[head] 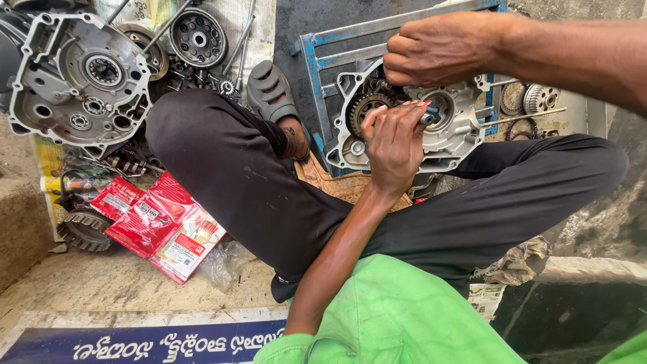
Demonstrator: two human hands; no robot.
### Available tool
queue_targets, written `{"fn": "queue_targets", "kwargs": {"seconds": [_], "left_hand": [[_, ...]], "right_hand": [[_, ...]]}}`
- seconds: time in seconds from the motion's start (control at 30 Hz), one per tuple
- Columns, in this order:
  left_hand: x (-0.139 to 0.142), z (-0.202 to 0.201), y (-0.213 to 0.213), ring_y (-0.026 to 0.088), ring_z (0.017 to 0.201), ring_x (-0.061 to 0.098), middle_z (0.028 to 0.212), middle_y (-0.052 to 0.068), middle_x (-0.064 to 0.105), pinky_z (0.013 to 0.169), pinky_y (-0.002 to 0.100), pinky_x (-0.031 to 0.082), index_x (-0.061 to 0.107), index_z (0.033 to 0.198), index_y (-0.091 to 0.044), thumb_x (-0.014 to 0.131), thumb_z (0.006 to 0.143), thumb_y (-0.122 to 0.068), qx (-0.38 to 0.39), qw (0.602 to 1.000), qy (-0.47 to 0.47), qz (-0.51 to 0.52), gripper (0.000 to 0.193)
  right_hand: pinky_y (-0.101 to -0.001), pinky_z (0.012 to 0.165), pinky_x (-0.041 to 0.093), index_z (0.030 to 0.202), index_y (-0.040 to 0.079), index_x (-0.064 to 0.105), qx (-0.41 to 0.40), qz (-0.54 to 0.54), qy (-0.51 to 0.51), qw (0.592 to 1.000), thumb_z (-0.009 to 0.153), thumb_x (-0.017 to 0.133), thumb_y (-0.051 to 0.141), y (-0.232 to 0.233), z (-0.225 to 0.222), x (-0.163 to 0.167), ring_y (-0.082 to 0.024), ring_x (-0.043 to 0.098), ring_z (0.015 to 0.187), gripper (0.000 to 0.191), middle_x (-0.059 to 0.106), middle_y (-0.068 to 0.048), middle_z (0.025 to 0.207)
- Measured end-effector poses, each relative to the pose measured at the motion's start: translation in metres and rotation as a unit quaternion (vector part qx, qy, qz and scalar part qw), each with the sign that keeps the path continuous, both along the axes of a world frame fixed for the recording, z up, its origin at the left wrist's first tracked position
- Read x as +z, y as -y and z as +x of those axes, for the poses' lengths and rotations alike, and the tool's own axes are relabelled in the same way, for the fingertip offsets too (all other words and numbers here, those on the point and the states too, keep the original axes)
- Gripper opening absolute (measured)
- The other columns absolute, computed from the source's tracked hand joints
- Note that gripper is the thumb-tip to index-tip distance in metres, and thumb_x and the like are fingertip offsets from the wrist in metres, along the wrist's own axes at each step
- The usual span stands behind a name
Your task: The person sits on the ground and assembles internal components of a motorcycle engine casing. They place gears and shafts into the casing, apply lubricant from a squeeze bottle, and use a screwdriver to adjust parts. The person also wipes their hands with a cloth during the process.
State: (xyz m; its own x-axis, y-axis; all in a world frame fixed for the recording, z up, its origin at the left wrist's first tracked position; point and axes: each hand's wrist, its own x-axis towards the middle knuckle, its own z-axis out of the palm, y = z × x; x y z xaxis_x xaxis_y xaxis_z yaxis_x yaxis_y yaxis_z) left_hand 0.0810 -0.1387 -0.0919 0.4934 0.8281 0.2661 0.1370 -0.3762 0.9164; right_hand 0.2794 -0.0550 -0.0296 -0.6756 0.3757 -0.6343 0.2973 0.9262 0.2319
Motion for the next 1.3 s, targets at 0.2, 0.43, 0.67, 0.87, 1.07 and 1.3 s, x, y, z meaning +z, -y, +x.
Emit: {"fn": "queue_targets", "kwargs": {"seconds": [0.2, 0.43, 0.67, 0.87, 1.07, 1.3], "left_hand": [[0.002, -0.002, -0.005, 0.020, 0.116, 0.066, 0.118, 0.003, 0.069, 0.118, 0.042, 0.038, 0.063, 0.123, -0.009, 0.078, 0.089, -0.001, -0.011, 1.000, -0.007, -0.007, 0.039], [0.001, 0.000, 0.001, 0.019, 0.123, 0.066, 0.124, 0.002, 0.070, 0.128, 0.045, 0.032, 0.065, 0.127, -0.008, 0.073, 0.092, 0.002, -0.001, 1.000, -0.028, 0.015, 0.037], [-0.015, 0.005, 0.001, 0.023, 0.111, 0.059, 0.109, 0.005, 0.061, 0.122, 0.052, 0.034, 0.059, 0.115, -0.009, 0.083, 0.086, -0.015, 0.000, 0.999, -0.024, -0.032, 0.037], [-0.009, 0.003, 0.011, 0.027, 0.129, 0.053, 0.126, 0.007, 0.053, 0.124, 0.053, 0.032, 0.047, 0.130, -0.010, 0.080, 0.092, -0.012, 0.006, 1.000, -0.011, -0.012, 0.051], [-0.007, 0.000, 0.008, 0.025, 0.132, 0.054, 0.127, 0.006, 0.054, 0.130, 0.055, 0.027, 0.047, 0.131, -0.010, 0.076, 0.091, -0.006, -0.005, 1.000, -0.009, -0.017, 0.049], [0.005, -0.008, -0.009, 0.024, 0.130, 0.051, 0.128, 0.007, 0.057, 0.122, 0.051, 0.029, 0.051, 0.129, -0.008, 0.076, 0.092, -0.028, -0.024, 1.000, -0.016, -0.011, 0.048]], "right_hand": [[-0.0254, 0.068, 0.051, 0.109, 0.008, 0.056, -0.047, 0.027, -0.013, 0.998, 0.096, 0.054, 0.039, 0.008, -0.003, 0.003, -0.013, 0.062, 0.080, 0.034, 0.058, 0.001, 0.085], [-0.0310, 0.069, 0.059, 0.103, 0.003, 0.061, -0.351, 0.035, -0.075, 0.933, 0.094, 0.051, 0.064, 0.038, -0.006, -0.005, -0.021, 0.069, 0.085, 0.062, 0.064, -0.009, 0.088], [-0.0295, 0.062, 0.056, 0.098, 0.005, 0.059, -0.307, 0.028, -0.050, 0.950, 0.101, 0.048, 0.058, 0.029, -0.008, -0.009, -0.019, 0.065, 0.079, 0.054, 0.062, -0.007, 0.087], [-0.0287, 0.061, 0.050, 0.094, 0.006, 0.056, -0.220, -0.003, 0.014, 0.975, 0.105, 0.043, 0.057, 0.020, -0.011, -0.005, -0.014, 0.059, 0.070, 0.054, 0.059, -0.003, 0.080], [-0.0298, 0.066, 0.048, 0.091, 0.008, 0.055, -0.222, 0.071, -0.082, 0.969, 0.099, 0.047, 0.054, 0.022, -0.006, -0.009, -0.017, 0.058, 0.074, 0.048, 0.056, -0.003, 0.080], [-0.0312, 0.062, 0.045, 0.092, 0.009, 0.053, -0.270, 0.044, -0.026, 0.962, 0.100, 0.049, 0.050, 0.016, -0.018, -0.003, -0.017, 0.056, 0.071, 0.043, 0.054, -0.004, 0.079]]}}
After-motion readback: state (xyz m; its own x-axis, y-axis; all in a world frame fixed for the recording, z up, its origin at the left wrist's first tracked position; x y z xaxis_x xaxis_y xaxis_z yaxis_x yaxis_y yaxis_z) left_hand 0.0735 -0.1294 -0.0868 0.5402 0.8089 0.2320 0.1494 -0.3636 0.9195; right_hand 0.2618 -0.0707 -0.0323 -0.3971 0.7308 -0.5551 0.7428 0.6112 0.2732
